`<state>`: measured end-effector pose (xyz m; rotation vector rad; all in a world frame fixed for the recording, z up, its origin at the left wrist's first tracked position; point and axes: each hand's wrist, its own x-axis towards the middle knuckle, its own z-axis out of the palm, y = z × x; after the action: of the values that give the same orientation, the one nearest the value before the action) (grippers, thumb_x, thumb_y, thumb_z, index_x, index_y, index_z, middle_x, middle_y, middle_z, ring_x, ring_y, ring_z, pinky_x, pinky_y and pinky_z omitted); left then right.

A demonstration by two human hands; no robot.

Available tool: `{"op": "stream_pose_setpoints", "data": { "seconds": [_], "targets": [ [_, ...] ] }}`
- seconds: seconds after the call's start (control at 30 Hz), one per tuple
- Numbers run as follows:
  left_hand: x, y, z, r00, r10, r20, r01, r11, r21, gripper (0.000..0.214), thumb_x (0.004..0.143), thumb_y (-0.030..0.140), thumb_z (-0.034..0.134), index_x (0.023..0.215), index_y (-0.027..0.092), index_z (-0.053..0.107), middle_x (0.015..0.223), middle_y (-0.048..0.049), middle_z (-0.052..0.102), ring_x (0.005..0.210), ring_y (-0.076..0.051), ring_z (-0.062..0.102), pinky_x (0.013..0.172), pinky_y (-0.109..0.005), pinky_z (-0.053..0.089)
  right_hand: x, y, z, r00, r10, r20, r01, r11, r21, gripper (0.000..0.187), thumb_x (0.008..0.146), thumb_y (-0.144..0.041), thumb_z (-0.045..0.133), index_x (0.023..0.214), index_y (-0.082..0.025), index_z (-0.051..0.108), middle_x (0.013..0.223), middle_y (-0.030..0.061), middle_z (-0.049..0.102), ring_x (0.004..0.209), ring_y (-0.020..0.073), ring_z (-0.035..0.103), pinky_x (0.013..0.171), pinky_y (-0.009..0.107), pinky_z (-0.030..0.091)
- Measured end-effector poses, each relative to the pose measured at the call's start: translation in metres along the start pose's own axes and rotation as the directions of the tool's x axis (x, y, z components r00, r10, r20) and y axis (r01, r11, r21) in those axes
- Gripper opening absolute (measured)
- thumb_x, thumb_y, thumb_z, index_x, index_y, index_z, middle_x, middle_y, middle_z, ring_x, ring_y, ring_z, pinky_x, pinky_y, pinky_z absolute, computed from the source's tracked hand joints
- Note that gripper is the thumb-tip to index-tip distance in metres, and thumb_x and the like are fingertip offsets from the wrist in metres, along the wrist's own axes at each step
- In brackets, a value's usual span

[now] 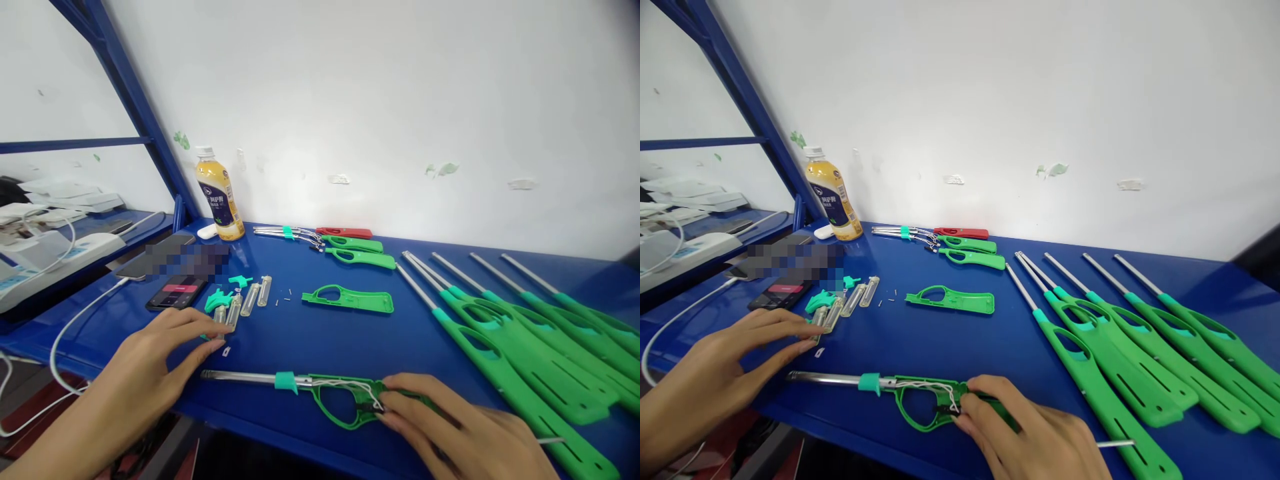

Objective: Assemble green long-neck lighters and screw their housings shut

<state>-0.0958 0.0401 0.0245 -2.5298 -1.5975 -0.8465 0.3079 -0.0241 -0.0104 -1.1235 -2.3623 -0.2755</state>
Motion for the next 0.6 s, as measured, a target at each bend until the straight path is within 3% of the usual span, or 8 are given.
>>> {"op": "stream_pose_setpoints", "data": {
  "seconds": [0.3, 0.6],
  "targets": [
    [0.000, -0.004, 0.009, 0.999, 0.006, 0.051, -0.006, 1.000, -0.017, 0.046, 0.103, 0.069, 0.056, 0.095, 0.033, 0.082, 0.100, -0.0011, 0.080, 0.091, -0.023, 0.073, 0.079, -0.029, 0.058, -0.001, 0.000, 0.004, 1.000, 0.007, -0.031, -0.008, 1.000, -0.014, 0.032, 0.115, -0.032, 0.045, 0.111, -0.031, 0.077, 0.116, -0.0053, 0.080, 0.070, 0.0106, 0.081, 0.059, 0.018, 0.064],
    [0.010, 0.006, 0.017, 0.997, 0.051, 0.057, -0.047, 0.996, -0.075, 0.032, 0.106, 0.055, 0.060, 0.098, 0.033, 0.081, 0.098, 0.0005, 0.077, 0.091, -0.021, 0.071, 0.079, -0.029, 0.055, 0.000, -0.001, 0.003, 0.998, 0.021, -0.056, -0.020, 1.000, 0.018, 0.034, 0.116, -0.032, 0.042, 0.109, -0.030, 0.076, 0.113, -0.0050, 0.081, 0.072, 0.0106, 0.081, 0.060, 0.017, 0.064]
  ]
}}
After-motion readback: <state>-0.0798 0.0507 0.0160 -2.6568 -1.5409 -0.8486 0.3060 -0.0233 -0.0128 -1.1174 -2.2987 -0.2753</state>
